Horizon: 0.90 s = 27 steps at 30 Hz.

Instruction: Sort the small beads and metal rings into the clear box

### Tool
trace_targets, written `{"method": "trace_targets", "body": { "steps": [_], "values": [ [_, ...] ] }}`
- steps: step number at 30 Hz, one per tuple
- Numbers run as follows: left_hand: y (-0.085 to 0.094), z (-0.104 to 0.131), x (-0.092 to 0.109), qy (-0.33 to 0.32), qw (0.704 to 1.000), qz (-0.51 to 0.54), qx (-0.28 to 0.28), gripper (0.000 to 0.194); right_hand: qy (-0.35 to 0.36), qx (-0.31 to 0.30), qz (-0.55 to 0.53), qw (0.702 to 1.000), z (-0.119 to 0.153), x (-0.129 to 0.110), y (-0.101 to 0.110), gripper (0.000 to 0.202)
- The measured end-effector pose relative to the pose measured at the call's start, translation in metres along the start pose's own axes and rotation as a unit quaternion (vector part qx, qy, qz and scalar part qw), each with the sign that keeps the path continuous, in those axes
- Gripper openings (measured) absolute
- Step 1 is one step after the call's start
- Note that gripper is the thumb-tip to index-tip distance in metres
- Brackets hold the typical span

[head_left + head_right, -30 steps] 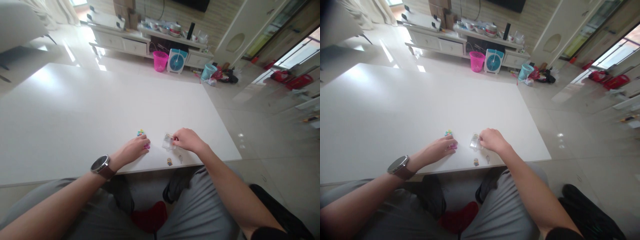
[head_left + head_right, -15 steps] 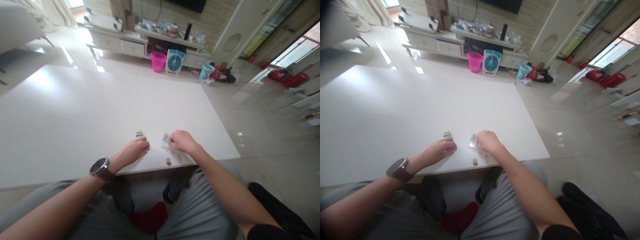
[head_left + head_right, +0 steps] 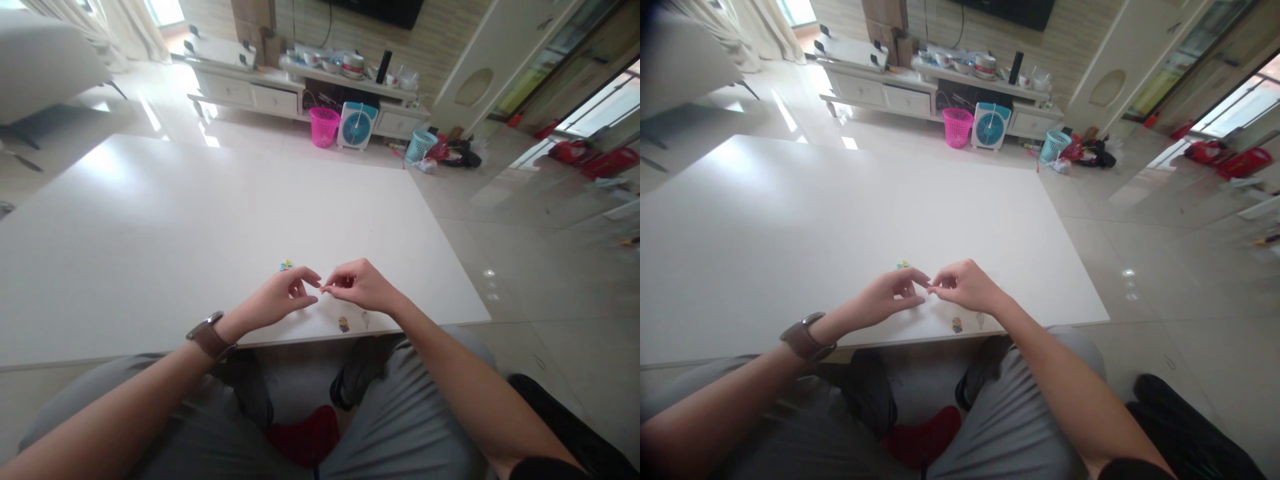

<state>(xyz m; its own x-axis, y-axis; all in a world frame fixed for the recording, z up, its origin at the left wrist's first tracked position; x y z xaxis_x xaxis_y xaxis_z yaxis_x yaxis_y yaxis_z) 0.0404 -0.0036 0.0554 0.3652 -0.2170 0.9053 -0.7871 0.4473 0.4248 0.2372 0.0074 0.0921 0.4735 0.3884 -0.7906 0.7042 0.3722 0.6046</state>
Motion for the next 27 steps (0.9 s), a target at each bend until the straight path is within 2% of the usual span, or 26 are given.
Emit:
{"method": "trace_targets", "body": {
  "steps": [4, 10, 13, 15, 17, 20, 27],
  "values": [
    [-0.005, -0.003, 0.001, 0.008, 0.992, 0.127, 0.020, 0.024, 0.000, 0.027, -0.036, 0.999, 0.000, 0.000, -0.007, 0.013],
    [-0.005, -0.004, -0.005, 0.028, 0.991, 0.124, 0.035, 0.023, -0.006, 0.033, -0.040, 0.999, -0.001, 0.007, -0.013, 0.012],
    [0.001, -0.007, -0.008, 0.040, 0.990, 0.135, 0.032, 0.027, -0.007, 0.052, -0.028, 0.998, -0.002, 0.005, -0.012, 0.012],
    [0.010, -0.010, -0.011, 0.035, 0.994, 0.098, 0.045, 0.026, -0.009, 0.069, -0.014, 0.997, -0.002, 0.004, -0.009, 0.012],
    [0.019, -0.012, -0.015, 0.021, 0.998, 0.003, 0.059, 0.023, -0.009, 0.077, 0.005, 0.997, -0.003, 0.002, -0.006, 0.011],
    [0.027, -0.014, -0.021, 0.010, 0.992, -0.119, 0.044, 0.019, -0.004, 0.075, 0.035, 0.997, -0.002, -0.001, -0.004, 0.010],
    [0.015, -0.017, -0.035, -0.007, 0.974, -0.225, 0.016, 0.023, 0.012, 0.049, 0.070, 0.996, 0.005, -0.011, -0.003, 0.011]
  ]
}}
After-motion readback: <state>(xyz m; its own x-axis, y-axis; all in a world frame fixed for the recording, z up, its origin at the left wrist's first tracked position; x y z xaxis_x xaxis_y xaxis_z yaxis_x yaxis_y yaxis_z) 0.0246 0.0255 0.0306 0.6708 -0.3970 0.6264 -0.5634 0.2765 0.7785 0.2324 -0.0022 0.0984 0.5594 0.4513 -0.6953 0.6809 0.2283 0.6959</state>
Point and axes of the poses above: each hand's wrist, its own z-axis away from the middle knuckle, its own y-axis out of the back of the hand, x = y × z, the point moved 3 cm from there along -z, towards the middle knuckle, and after that the axes turned 4 degrees about x, right-handed, at the moved point
